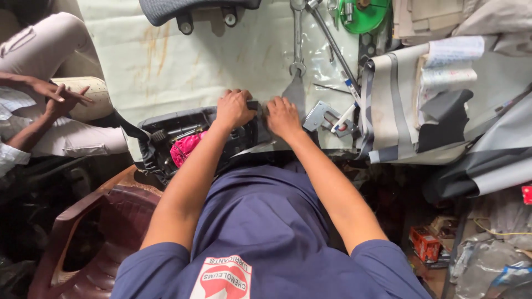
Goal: Reupholstering a motorcycle seat by stretching and stapling a new cover onto the base.
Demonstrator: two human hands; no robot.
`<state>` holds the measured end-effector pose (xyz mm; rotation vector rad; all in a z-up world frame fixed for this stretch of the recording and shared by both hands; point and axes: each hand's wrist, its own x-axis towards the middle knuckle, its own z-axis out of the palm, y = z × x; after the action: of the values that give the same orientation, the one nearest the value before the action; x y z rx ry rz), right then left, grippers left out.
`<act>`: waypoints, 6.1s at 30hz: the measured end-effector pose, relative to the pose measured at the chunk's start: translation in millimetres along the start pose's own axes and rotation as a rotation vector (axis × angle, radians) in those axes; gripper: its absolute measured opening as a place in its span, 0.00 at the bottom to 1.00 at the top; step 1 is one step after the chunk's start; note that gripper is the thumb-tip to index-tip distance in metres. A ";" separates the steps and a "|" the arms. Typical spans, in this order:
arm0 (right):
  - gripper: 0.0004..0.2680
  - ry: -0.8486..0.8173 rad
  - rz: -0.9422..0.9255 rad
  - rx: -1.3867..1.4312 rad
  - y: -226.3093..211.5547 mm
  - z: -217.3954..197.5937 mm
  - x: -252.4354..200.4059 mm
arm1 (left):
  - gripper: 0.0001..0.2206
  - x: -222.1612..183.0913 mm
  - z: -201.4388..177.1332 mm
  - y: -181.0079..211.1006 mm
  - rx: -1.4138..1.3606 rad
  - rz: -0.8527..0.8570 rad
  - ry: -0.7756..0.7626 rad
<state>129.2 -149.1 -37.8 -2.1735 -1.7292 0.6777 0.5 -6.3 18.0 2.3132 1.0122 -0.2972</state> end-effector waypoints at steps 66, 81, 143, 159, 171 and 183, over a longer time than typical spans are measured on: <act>0.08 0.559 -0.360 0.367 -179.2 -226.0 -56.7 | 0.25 -209.8 -128.2 82.0 -0.224 0.117 0.754; 0.31 0.423 0.447 1.934 -8.2 -130.1 -119.1 | 0.51 -11.8 -37.0 8.5 -0.048 0.388 0.259; 0.34 -0.074 0.556 0.159 -72.4 -22.4 71.0 | 0.29 -42.6 4.5 -35.1 -0.369 -0.625 0.351; 0.18 0.168 -0.013 -0.027 -93.5 -23.2 0.2 | 0.26 -56.7 20.0 -0.7 -0.161 -0.312 0.551; 0.15 0.128 0.110 0.034 -89.8 -25.8 61.6 | 0.16 -19.1 4.2 -24.3 -0.338 -0.448 0.334; 0.16 -0.164 0.426 0.089 -81.4 -30.0 107.5 | 0.23 10.2 -10.8 -44.0 -0.453 -0.646 -0.005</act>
<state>95.4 -23.2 7.9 -2.5047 -1.2768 1.0390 -24.8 29.9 3.5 1.5403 1.6181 -0.2843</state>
